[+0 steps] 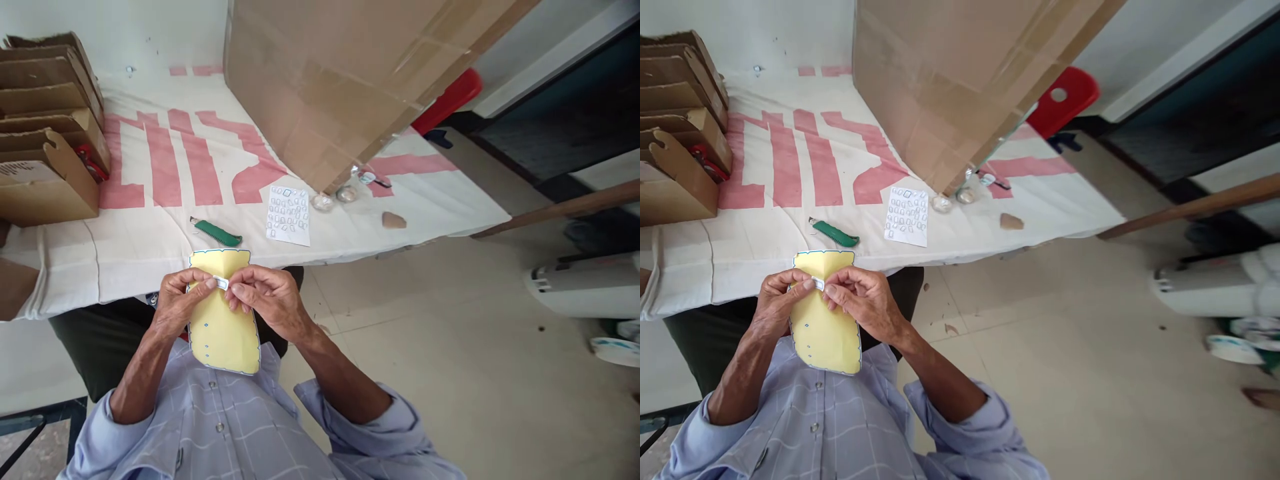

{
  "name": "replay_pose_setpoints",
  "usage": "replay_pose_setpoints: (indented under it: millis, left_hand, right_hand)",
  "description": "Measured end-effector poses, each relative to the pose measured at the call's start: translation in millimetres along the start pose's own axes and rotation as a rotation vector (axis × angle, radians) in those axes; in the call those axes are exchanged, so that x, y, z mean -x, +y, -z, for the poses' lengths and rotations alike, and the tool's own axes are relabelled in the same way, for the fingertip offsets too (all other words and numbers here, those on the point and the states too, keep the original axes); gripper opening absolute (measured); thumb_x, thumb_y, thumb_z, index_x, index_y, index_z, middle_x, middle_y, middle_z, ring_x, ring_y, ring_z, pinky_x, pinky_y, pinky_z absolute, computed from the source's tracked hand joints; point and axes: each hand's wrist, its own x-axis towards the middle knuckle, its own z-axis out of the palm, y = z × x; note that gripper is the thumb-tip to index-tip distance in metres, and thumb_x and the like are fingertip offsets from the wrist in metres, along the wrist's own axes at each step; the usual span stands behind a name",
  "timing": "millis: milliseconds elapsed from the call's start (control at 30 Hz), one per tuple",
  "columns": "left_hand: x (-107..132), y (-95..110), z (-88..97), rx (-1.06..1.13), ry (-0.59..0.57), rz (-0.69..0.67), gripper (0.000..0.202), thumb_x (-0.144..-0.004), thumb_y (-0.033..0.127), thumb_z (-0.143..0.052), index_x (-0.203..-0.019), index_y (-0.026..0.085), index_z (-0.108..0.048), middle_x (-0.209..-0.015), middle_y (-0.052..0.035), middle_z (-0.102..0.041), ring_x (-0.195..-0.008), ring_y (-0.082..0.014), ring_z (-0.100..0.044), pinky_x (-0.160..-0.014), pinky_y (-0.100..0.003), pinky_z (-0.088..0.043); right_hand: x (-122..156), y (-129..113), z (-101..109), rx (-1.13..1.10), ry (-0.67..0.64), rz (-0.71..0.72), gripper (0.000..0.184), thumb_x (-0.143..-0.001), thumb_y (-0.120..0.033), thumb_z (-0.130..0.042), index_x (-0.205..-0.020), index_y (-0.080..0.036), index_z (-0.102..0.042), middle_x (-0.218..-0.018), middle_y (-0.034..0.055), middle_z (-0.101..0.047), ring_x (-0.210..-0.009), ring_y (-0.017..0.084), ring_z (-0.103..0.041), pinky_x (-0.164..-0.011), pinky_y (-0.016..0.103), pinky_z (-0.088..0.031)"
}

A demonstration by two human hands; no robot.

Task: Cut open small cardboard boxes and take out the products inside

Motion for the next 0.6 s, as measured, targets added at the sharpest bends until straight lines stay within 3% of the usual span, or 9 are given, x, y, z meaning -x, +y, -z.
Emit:
replay_pose_setpoints:
  millis: [400, 600]
  left_hand:
    - [46.0, 25.0, -18.4, -0.037, -0.151, -0.146, 0.053, -0.068, 0.061, -0.101, -0.066, 0.016, -0.073, -0.061, -0.004, -0.069, -0.052, -0.0147, -0.058, -0.056, -0.031, -0.053]
    - [58.6, 29.1, -23.5, 0.004, -0.204, -0.132, 0.048, -0.071, 0.055, -0.102, -0.068, 0.017, -0.073, -0.062, -0.0032, -0.07, -0.052, -0.0148, -0.061, -0.06, -0.032, -0.056]
  right_hand:
    - [26.7, -16.3, -14.7, -0.047, -0.04, 0.053, 0.044, -0.091, -0.062, -0.086, -0.086, -0.019, -0.079, -0.074, 0.0044, -0.079, -0.06, 0.015, -0.07, -0.053, 0.027, -0.056]
    - [35.8, -21.7, -16.8, -0.08, -0.086, 0.087, 0.038, -0.093, -0.056, -0.085, -0.086, -0.019, -0.08, -0.076, 0.0045, -0.08, -0.06, 0.014, -0.069, -0.057, 0.028, -0.057]
